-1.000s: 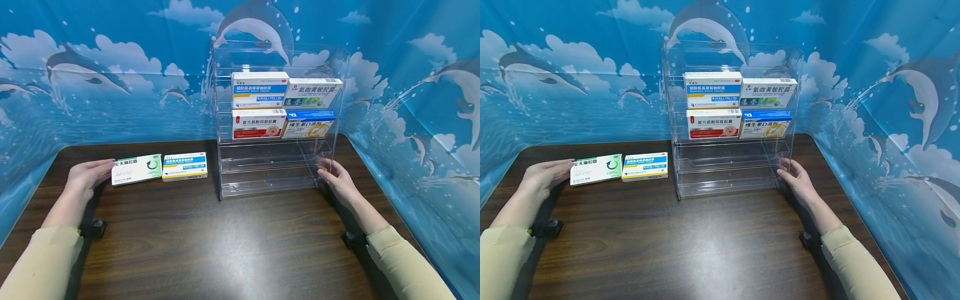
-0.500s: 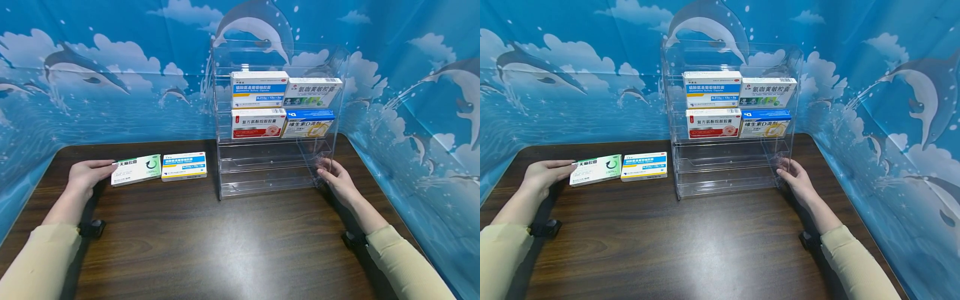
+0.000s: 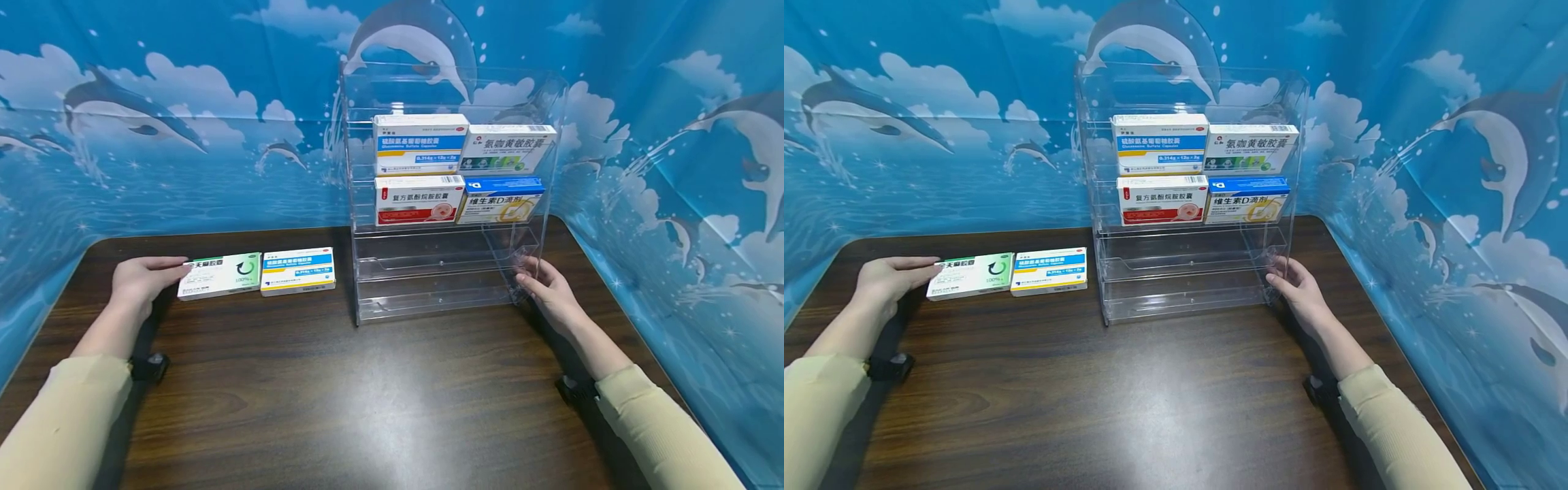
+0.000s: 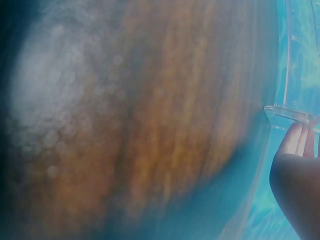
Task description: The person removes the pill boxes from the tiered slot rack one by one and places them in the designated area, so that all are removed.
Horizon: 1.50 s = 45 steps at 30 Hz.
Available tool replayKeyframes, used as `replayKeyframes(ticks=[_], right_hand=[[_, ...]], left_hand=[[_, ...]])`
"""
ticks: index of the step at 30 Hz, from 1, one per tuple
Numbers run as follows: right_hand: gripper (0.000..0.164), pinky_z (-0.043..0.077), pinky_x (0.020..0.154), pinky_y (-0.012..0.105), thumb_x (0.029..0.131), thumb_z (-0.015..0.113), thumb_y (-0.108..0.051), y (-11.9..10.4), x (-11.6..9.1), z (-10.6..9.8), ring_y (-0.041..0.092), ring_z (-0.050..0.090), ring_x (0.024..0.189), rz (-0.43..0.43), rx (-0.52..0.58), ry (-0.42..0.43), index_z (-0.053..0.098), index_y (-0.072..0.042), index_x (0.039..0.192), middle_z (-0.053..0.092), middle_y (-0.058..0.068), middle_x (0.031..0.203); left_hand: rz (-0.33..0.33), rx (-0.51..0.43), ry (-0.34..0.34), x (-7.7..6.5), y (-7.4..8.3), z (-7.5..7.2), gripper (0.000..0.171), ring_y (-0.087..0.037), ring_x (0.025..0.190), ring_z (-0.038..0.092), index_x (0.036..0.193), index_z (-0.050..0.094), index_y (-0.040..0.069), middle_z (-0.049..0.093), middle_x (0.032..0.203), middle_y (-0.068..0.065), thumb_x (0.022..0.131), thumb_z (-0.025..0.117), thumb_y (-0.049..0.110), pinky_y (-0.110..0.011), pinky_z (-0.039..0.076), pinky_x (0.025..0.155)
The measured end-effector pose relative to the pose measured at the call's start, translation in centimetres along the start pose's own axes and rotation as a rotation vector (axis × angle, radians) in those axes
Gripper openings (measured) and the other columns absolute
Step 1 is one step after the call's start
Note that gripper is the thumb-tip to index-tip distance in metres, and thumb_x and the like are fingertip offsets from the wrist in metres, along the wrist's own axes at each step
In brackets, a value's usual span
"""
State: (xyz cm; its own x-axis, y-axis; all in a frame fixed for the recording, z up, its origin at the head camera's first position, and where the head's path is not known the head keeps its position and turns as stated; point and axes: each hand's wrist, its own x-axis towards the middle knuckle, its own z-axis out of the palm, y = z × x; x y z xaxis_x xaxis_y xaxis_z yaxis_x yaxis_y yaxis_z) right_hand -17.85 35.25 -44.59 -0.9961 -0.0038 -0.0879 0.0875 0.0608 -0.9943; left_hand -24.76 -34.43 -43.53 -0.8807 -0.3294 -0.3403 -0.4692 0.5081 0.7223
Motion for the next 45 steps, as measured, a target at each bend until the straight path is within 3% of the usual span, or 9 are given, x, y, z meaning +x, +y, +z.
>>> replayKeyframes(ticks=[14, 36, 41, 45], right_hand=[[0.027, 0.052, 0.094, 0.011, 0.109, 0.058, -0.008, 0.0, 0.0, 0.1, -0.002, 0.060, 0.110, -0.015, 0.032, -0.007, 0.056, -0.019, 0.133, 0.065, -0.015, 0.119], [0.031, 0.050, 0.096, 0.009, 0.110, 0.059, -0.013, -0.3, 0.0, -0.1, -0.003, 0.057, 0.113, 0.019, -0.018, -0.018, 0.051, -0.020, 0.139, 0.061, -0.019, 0.120], [0.029, 0.051, 0.096, 0.010, 0.109, 0.059, -0.012, -0.2, -0.1, 0.0, -0.003, 0.058, 0.113, 0.009, 0.006, -0.023, 0.053, -0.019, 0.137, 0.063, -0.018, 0.121], [0.026, 0.051, 0.095, 0.011, 0.109, 0.059, -0.010, -0.1, -0.2, 0.1, -0.002, 0.059, 0.112, -0.006, 0.024, -0.022, 0.056, -0.021, 0.133, 0.065, -0.017, 0.120]], left_hand=[[0.007, 0.013, 0.007, -0.1, 0.1, 0.2, 0.057, -0.047, 0.158, 0.029, 0.155, 0.048, -0.003, 0.030, 0.171, -0.028, 0.108, 0.060, 0.028, -0.060, 0.038, 0.124], [0.036, 0.015, -0.001, -0.6, 0.5, -0.3, 0.059, -0.047, 0.156, 0.033, 0.155, 0.049, -0.004, 0.037, 0.167, -0.029, 0.108, 0.060, 0.030, -0.061, 0.037, 0.125], [0.070, 0.020, -0.022, -1.0, 1.1, -0.8, 0.061, -0.046, 0.154, 0.039, 0.156, 0.049, -0.002, 0.042, 0.165, -0.027, 0.109, 0.059, 0.035, -0.060, 0.039, 0.123], [0.122, 0.017, -0.052, -1.5, 2.0, -1.1, 0.066, -0.045, 0.152, 0.043, 0.155, 0.050, 0.000, 0.051, 0.154, -0.016, 0.106, 0.062, 0.043, -0.060, 0.041, 0.122]])
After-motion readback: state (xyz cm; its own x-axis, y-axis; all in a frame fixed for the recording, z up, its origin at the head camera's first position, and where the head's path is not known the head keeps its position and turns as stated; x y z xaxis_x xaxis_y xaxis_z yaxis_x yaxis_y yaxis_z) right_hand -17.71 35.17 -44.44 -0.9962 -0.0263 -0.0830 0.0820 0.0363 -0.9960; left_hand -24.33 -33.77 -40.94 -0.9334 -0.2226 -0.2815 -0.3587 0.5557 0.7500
